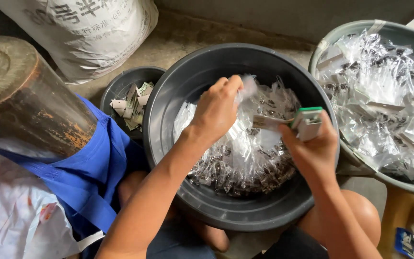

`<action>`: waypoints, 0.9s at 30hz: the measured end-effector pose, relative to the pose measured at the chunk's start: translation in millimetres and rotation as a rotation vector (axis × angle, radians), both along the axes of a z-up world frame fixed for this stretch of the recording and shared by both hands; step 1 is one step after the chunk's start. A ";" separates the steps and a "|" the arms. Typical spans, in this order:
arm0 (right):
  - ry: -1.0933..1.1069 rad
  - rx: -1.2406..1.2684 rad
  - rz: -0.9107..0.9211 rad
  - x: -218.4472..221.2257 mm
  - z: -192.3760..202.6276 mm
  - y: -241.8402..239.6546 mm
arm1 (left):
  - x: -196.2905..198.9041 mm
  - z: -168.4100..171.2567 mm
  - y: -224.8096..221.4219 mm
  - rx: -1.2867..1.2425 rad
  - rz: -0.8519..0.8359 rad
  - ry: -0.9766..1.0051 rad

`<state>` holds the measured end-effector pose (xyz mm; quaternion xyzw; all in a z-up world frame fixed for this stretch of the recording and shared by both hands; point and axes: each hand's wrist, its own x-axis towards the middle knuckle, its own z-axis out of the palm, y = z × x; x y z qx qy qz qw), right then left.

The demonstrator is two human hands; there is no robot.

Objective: Manually sealing small plastic bags by folding the top and stapling them shut.

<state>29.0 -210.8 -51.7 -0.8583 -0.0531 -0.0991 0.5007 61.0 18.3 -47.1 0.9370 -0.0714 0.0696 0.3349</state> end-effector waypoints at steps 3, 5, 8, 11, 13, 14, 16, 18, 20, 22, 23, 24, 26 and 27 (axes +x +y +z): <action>-0.050 -0.049 0.012 -8.8 4.4 20.5 | -16.4 26.1 -6.1 -0.017 0.068 -0.190; -0.054 -0.053 0.012 -10.5 4.0 32.9 | -32.4 34.8 -11.7 -0.013 0.096 -0.296; -0.236 -0.078 -0.056 -3.8 5.2 38.0 | -61.5 36.6 -20.9 -0.027 0.039 -0.315; -0.309 -0.048 -0.038 6.3 20.6 22.5 | -85.2 39.1 -23.8 0.049 -0.023 -0.310; -0.359 0.024 0.085 7.7 33.2 14.1 | -88.9 47.5 -18.6 -0.162 0.040 -0.414; -0.360 0.021 0.084 6.3 37.5 10.6 | -83.5 51.9 -17.2 -0.165 0.039 -0.414; -0.354 0.043 0.170 3.5 45.6 4.8 | -73.4 60.1 -13.5 -0.418 0.044 -0.459; -0.316 0.066 0.197 -2.9 53.1 4.5 | -62.4 54.9 -20.8 -0.539 -0.050 -0.433; -0.280 0.091 0.222 -4.6 52.7 1.3 | -58.6 50.6 -27.5 -0.659 -0.147 -0.406; -0.200 0.243 0.227 -2.0 44.2 -5.3 | -61.8 46.6 -34.2 -0.645 -0.188 -0.457; -0.202 0.242 0.223 -1.5 42.7 -1.8 | -63.3 44.5 -32.6 -0.646 -0.192 -0.457; -0.189 0.334 0.233 -2.4 40.8 1.4 | -66.4 41.8 -31.4 -0.659 -0.208 -0.470; -0.175 0.427 0.243 -1.6 34.4 4.1 | -74.4 42.2 -26.7 -0.671 -0.222 -0.482; -0.163 0.486 0.248 0.2 30.0 3.6 | -79.3 45.5 -23.4 -0.733 -0.223 -0.427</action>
